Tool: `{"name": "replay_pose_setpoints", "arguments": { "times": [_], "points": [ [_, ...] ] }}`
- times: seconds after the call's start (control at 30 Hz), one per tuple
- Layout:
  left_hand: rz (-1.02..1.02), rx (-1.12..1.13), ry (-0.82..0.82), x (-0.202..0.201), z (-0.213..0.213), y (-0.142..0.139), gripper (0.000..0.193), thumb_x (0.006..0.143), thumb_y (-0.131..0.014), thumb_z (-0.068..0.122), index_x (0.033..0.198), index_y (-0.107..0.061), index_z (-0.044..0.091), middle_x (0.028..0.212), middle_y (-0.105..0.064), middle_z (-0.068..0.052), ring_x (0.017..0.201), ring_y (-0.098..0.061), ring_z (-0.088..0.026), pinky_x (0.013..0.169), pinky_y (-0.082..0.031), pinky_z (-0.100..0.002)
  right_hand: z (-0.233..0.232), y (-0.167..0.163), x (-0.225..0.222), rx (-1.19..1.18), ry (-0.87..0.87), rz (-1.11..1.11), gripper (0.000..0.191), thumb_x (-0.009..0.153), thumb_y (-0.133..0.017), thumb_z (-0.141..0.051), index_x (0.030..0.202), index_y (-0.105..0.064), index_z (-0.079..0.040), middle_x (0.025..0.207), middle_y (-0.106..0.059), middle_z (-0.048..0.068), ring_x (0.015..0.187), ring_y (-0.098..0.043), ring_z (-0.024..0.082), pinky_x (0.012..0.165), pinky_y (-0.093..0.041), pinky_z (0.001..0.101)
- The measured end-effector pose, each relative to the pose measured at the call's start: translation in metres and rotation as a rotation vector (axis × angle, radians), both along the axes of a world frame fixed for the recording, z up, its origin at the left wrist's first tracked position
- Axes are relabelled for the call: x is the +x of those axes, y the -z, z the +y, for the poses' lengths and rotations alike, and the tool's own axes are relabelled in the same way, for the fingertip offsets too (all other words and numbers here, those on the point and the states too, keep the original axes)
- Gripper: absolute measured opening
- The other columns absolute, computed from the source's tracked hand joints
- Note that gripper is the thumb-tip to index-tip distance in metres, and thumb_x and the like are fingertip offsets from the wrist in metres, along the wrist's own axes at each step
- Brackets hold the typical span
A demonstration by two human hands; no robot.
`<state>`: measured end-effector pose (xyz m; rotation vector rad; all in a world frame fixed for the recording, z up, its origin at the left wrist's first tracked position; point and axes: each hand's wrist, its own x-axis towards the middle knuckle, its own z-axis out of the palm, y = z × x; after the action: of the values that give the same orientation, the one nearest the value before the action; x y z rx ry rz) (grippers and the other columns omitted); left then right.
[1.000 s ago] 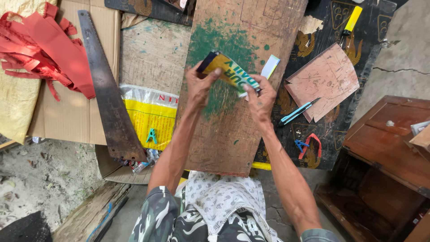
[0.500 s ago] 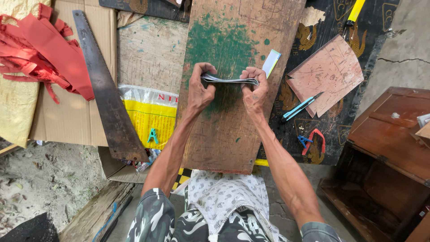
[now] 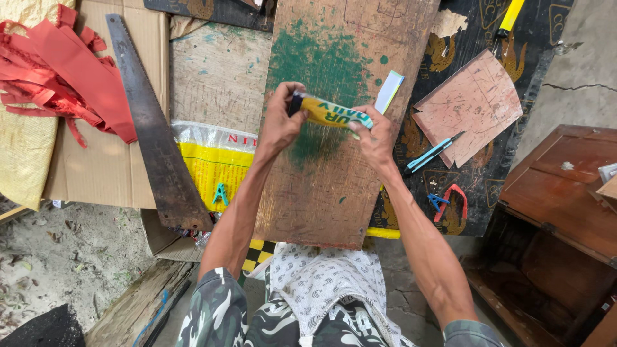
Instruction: The person folds a red paper sheet on a wooden board, lays a long metal straightedge across it, and scores along the edge with a utility knife. They then fold small printed paper sheets into narrow strips and stack the folded pieces on the workbench.
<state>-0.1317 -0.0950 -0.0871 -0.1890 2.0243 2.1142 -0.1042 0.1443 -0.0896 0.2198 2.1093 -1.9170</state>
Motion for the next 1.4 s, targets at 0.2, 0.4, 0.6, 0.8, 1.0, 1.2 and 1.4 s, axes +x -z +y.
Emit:
{"name": "replay_pose_setpoints", "arguments": {
  "times": [0.2,0.4,0.6,0.8,1.0,1.2,1.4],
  "points": [
    [-0.198,0.508,-0.401,0.020,0.035,0.006,0.034,0.096,-0.067,-0.003,0.127,-0.053,-0.007,0.115,-0.070,-0.017,0.098,-0.070,-0.019,0.088,-0.061,-0.034,-0.035,0.000,0.032,-0.727,0.333,-0.263,0.041,0.084,-0.074,0.006,0.119,-0.054,-0.001,0.106,-0.072,0.011,0.093,-0.074,0.019,0.082,-0.065,0.0353],
    [-0.060,0.381,-0.379,0.039,0.066,0.008,0.035,0.103,-0.053,0.005,0.137,-0.044,-0.002,0.117,-0.067,-0.013,0.099,-0.069,-0.015,0.087,-0.059,-0.030,-0.066,0.007,0.057,-0.639,0.359,-0.208,0.040,0.093,-0.070,0.003,0.126,-0.049,-0.001,0.113,-0.066,0.010,0.099,-0.069,0.018,0.087,-0.062,0.0345],
    [-0.077,0.252,-0.315,0.028,0.057,0.003,0.035,0.102,-0.051,0.006,0.136,-0.043,-0.003,0.115,-0.067,-0.013,0.095,-0.070,-0.016,0.082,-0.061,-0.031,-0.055,-0.022,0.049,-0.251,0.188,-0.149,0.032,0.101,-0.057,-0.007,0.131,-0.045,-0.004,0.114,-0.066,0.008,0.092,-0.073,0.016,0.075,-0.064,0.0329],
    [0.000,0.047,-0.215,0.026,0.059,0.006,0.041,0.101,-0.053,0.003,0.141,-0.043,0.000,0.120,-0.065,-0.013,0.102,-0.068,-0.018,0.089,-0.059,-0.034,-0.049,-0.036,0.045,-0.051,0.052,-0.021,0.046,0.103,-0.057,-0.028,0.141,-0.053,-0.002,0.115,-0.071,0.011,0.093,-0.075,0.018,0.076,-0.064,0.0324],
    [-0.061,-0.343,-0.088,0.030,0.027,-0.006,0.053,0.094,-0.053,-0.004,0.145,-0.038,0.001,0.115,-0.067,-0.015,0.101,-0.071,-0.025,0.089,-0.056,-0.037,0.021,-0.010,0.004,0.425,0.139,0.136,0.025,0.108,-0.062,-0.025,0.122,-0.064,-0.004,0.120,-0.074,0.011,0.101,-0.076,0.024,0.086,-0.064,0.0405],
    [0.244,-0.591,-0.090,0.041,0.029,-0.009,0.048,0.089,-0.058,-0.009,0.135,-0.045,-0.004,0.121,-0.055,-0.023,0.113,-0.061,-0.036,0.095,-0.052,-0.044,0.046,0.015,-0.050,0.829,0.158,0.310,0.074,0.079,-0.088,-0.008,0.138,-0.047,0.008,0.097,-0.061,0.014,0.082,-0.062,0.023,0.070,-0.055,0.0351],
    [0.184,-0.729,0.023,0.031,0.026,-0.005,0.034,0.089,-0.058,-0.007,0.123,-0.059,-0.002,0.119,-0.056,-0.018,0.110,-0.059,-0.036,0.092,-0.049,-0.044,0.019,0.011,-0.046,0.665,0.249,0.168,0.068,0.079,-0.082,0.003,0.137,-0.046,0.006,0.077,-0.064,0.004,0.071,-0.068,0.017,0.066,-0.056,0.0303]
  ]
}}
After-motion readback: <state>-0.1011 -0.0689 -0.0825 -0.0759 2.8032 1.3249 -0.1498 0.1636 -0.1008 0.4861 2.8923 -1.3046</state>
